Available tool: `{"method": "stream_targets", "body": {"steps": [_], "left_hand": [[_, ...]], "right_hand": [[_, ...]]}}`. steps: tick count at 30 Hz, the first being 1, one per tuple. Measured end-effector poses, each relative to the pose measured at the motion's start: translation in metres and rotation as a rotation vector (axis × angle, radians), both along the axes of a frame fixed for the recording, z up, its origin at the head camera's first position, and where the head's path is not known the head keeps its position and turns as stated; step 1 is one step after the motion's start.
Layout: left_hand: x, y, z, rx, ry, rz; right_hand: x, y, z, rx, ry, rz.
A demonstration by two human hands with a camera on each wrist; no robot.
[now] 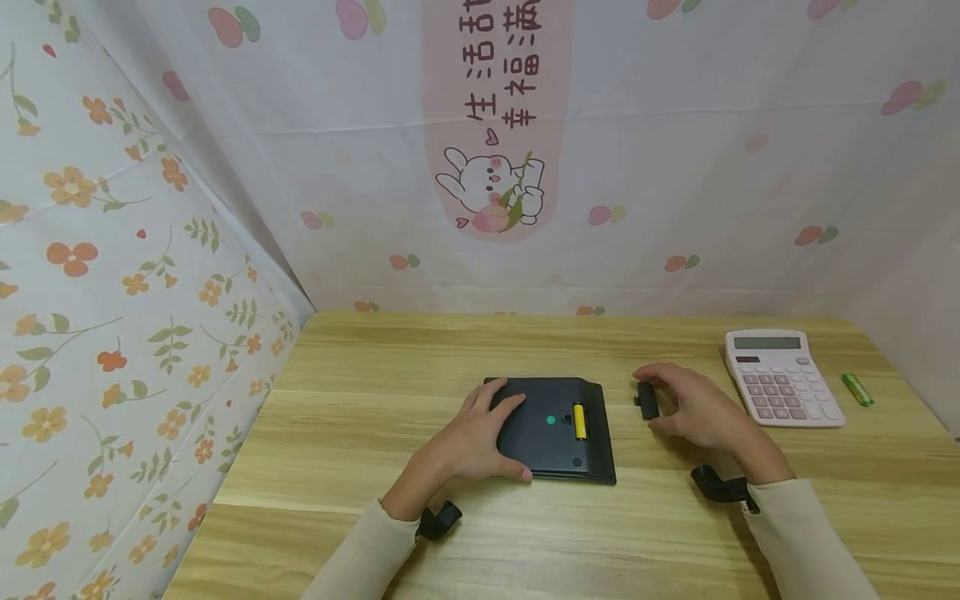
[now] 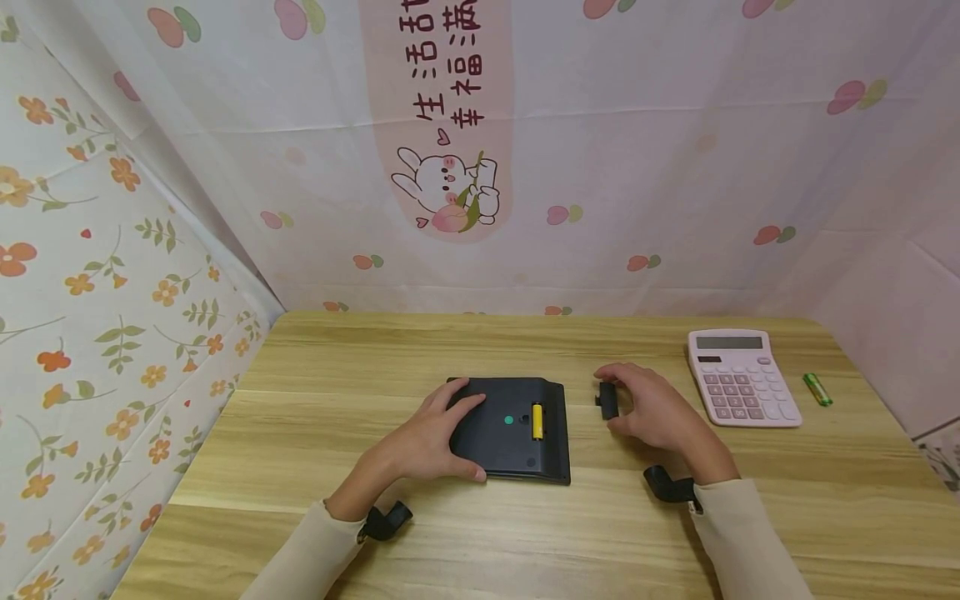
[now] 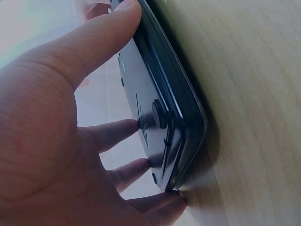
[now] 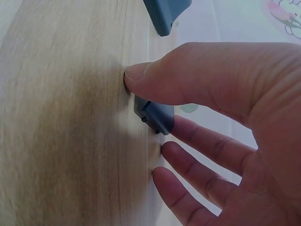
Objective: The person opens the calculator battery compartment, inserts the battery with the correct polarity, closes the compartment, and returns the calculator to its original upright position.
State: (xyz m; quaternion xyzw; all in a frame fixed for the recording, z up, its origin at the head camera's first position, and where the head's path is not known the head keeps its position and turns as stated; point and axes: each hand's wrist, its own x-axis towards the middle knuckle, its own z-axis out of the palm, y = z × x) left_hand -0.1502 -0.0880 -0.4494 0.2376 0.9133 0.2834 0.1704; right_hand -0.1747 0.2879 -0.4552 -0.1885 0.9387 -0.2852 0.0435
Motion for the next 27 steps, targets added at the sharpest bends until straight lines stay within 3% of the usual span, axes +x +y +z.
{"method": "stream_targets", "body": {"steps": [27], "left_hand": [[0.0002, 0.0002, 0.0003, -0.023, 0.001, 0.001]], "right_hand": [[-0.0005, 0.0006, -0.0005, 0.024, 0.000, -0.015]]}}
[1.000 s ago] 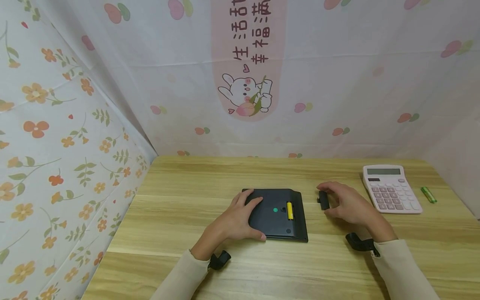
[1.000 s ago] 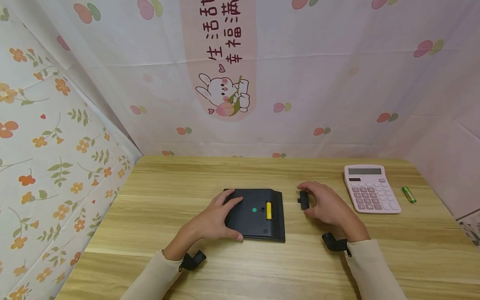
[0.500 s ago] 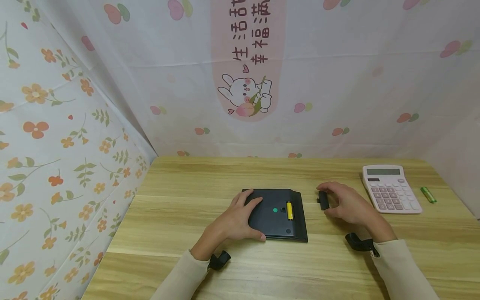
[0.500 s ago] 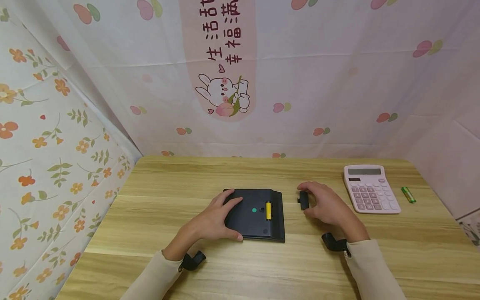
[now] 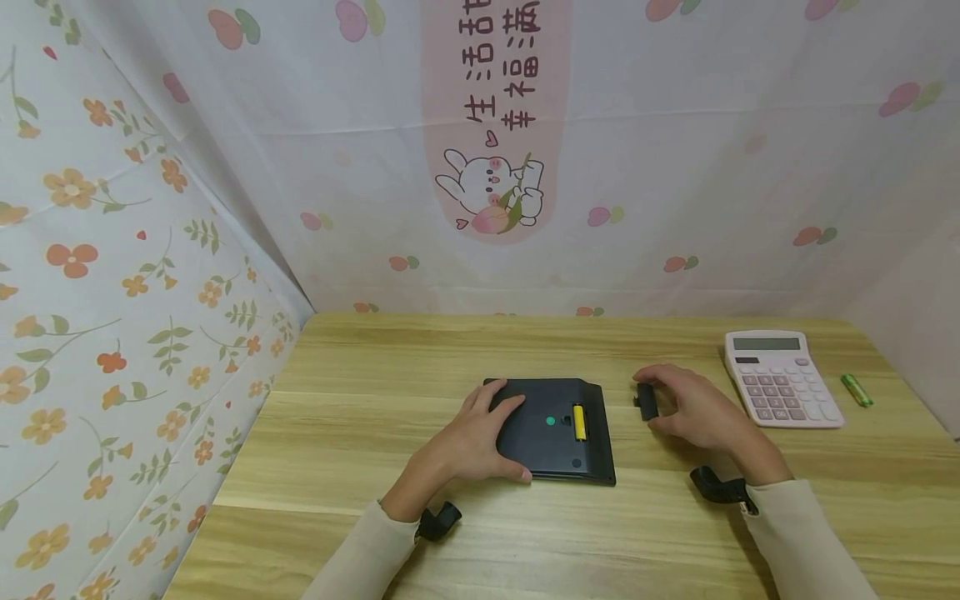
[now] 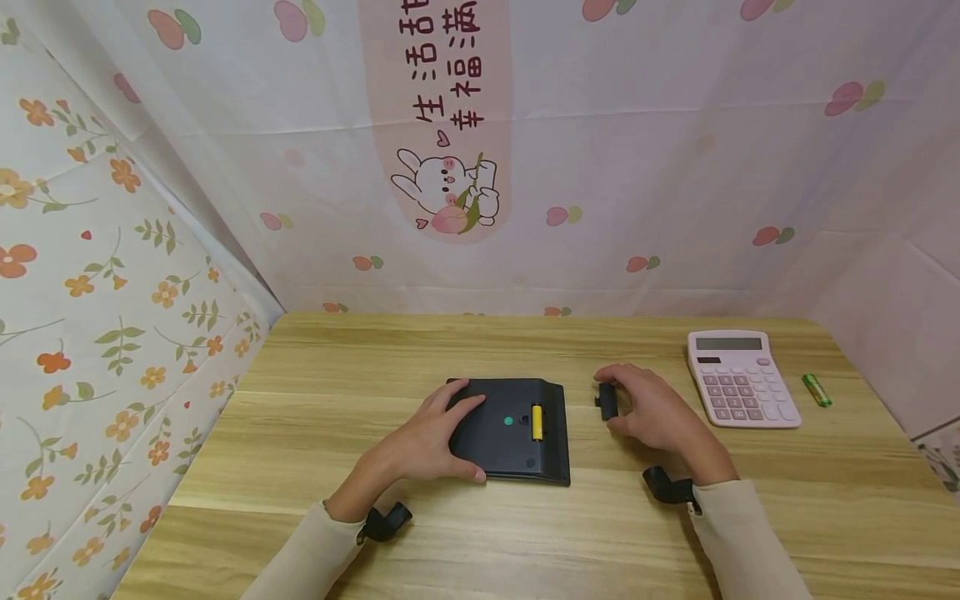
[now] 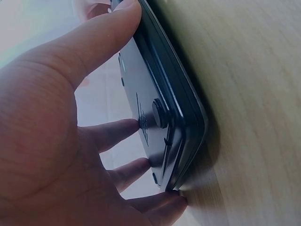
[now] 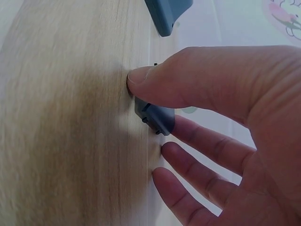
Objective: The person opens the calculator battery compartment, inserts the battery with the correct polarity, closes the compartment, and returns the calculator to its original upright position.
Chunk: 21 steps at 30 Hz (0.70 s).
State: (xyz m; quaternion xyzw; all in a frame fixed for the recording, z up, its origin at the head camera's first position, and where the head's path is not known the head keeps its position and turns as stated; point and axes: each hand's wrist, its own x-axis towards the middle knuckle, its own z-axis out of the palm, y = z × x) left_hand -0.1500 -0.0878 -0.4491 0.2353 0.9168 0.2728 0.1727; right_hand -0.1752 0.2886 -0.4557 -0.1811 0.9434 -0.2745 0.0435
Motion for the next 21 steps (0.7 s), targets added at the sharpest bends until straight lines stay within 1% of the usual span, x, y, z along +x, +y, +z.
{"method": "stream_targets", "body": {"steps": [16, 21], "left_hand": [[-0.0002, -0.0005, -0.0010, 0.004, -0.003, 0.002], [-0.0002, -0.0005, -0.0006, 0.003, -0.002, 0.002]], "right_hand": [[0.0005, -0.0003, -0.0006, 0.005, 0.005, 0.009], [0.0001, -0.0015, -0.0002, 0.004, 0.000, -0.002]]}}
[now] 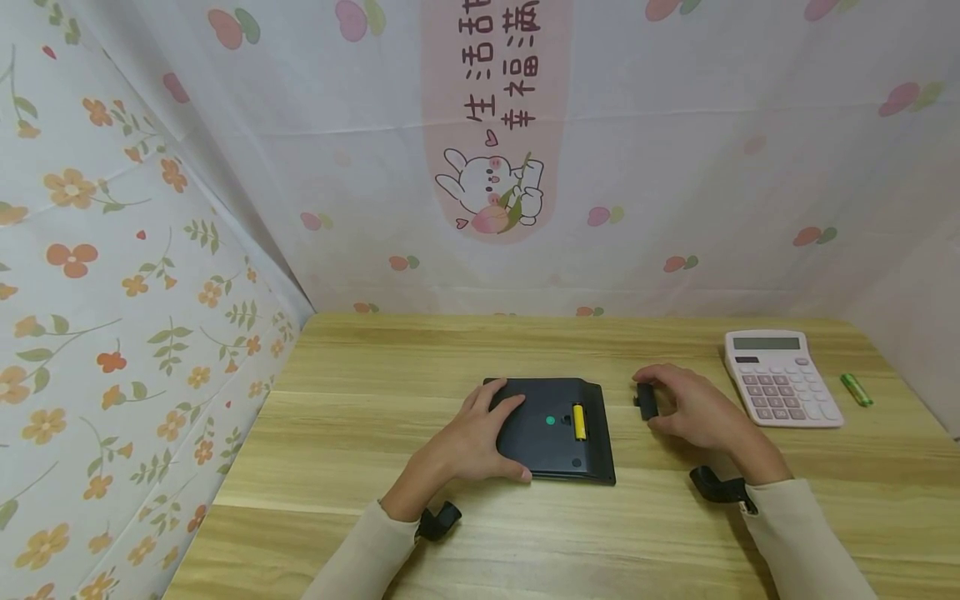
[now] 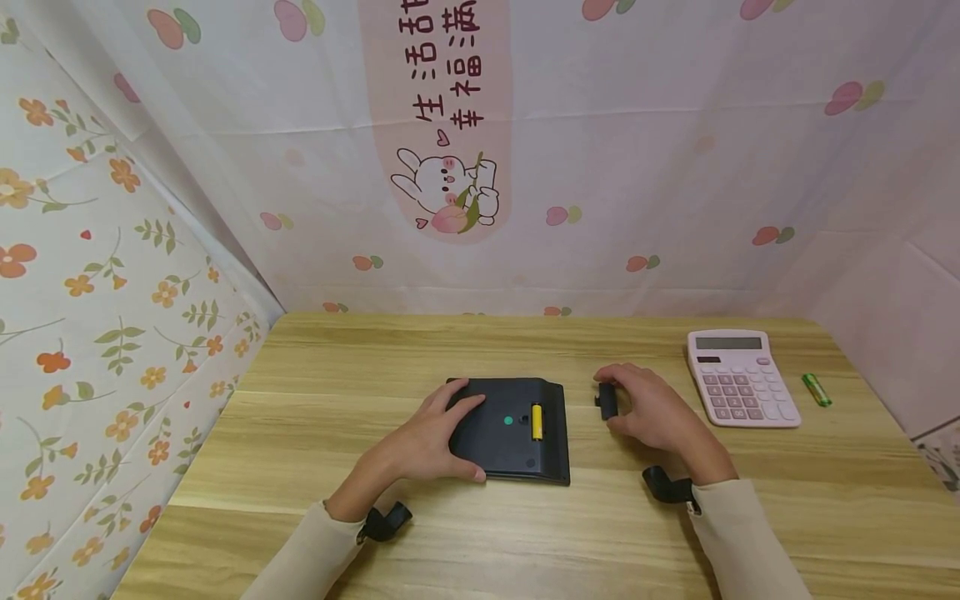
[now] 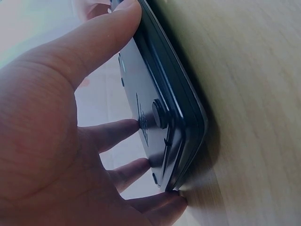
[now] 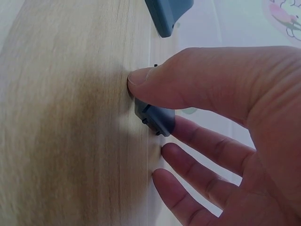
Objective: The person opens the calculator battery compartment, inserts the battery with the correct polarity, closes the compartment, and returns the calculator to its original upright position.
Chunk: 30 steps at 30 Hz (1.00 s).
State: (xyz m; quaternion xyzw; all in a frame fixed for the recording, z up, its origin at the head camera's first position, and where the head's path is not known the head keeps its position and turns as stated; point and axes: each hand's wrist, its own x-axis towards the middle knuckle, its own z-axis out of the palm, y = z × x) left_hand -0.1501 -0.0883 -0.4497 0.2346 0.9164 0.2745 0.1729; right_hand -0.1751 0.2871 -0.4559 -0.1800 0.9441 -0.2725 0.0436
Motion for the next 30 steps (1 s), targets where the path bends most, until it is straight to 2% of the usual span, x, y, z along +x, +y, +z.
{"method": "stream_targets", "body": {"steps": [30], "left_hand": [[0.0006, 0.0008, 0.0029, 0.006, -0.009, 0.001]], "right_hand": [[0.0001, -0.0017, 0.0019, 0.006, -0.008, -0.014]]}}
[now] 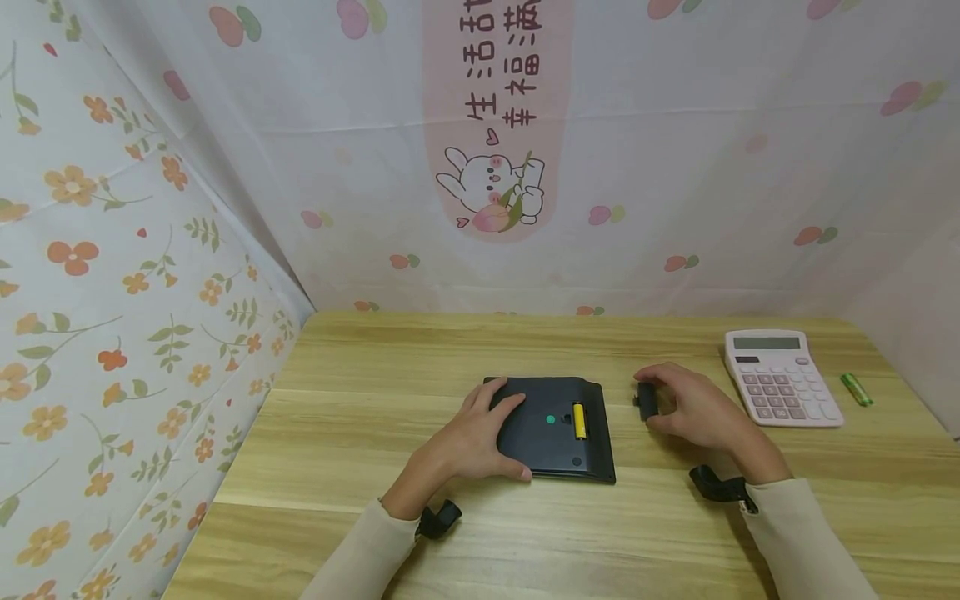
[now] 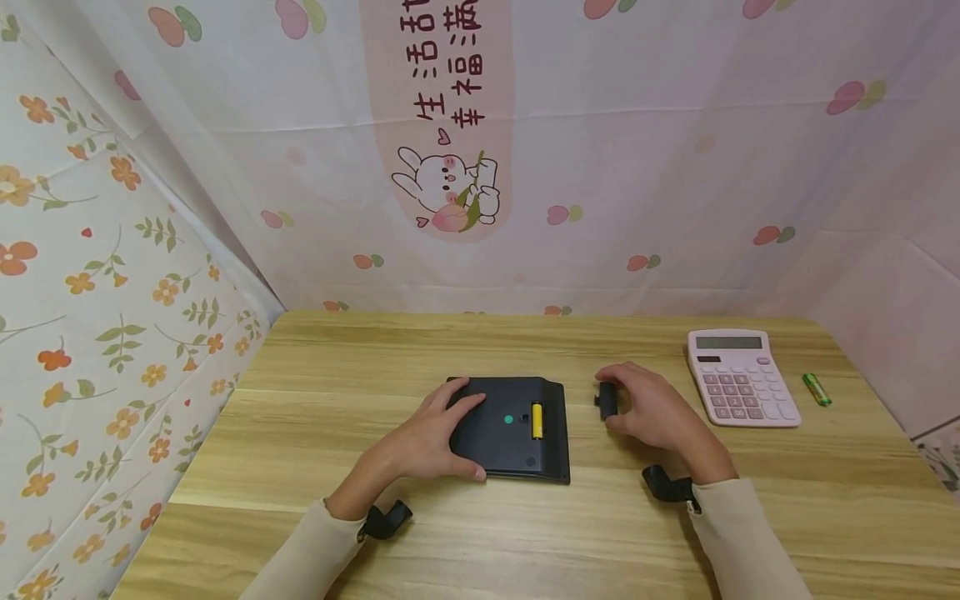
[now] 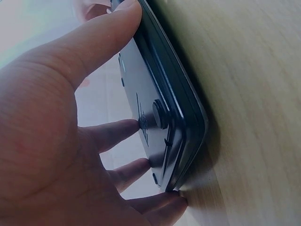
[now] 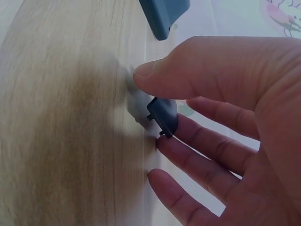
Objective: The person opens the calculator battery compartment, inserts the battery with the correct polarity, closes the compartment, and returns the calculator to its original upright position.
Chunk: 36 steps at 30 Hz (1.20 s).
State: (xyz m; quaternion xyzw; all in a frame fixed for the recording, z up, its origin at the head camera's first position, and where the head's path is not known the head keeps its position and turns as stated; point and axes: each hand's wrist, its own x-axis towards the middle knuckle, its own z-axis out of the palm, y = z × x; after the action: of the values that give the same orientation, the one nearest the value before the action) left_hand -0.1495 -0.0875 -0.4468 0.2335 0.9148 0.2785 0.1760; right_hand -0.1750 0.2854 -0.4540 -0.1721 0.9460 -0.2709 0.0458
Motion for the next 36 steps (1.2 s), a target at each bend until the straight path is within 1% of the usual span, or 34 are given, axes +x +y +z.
{"method": "stream_targets", "body": {"steps": [16, 27, 36], "left_hand": [[0.0000, -0.0004, -0.0010, 0.000, 0.006, 0.001], [-0.0006, -0.0012, -0.0013, 0.000, 0.004, -0.004], [-0.0010, -0.0015, -0.0027, -0.003, 0.012, -0.016]], "right_hand": [[0.0025, -0.0032, 0.0050, -0.001, 0.012, 0.012], [0.0040, -0.0068, 0.0092, 0.017, 0.020, 0.031], [0.0048, -0.0066, 0.0087, 0.004, 0.019, 0.021]]}}
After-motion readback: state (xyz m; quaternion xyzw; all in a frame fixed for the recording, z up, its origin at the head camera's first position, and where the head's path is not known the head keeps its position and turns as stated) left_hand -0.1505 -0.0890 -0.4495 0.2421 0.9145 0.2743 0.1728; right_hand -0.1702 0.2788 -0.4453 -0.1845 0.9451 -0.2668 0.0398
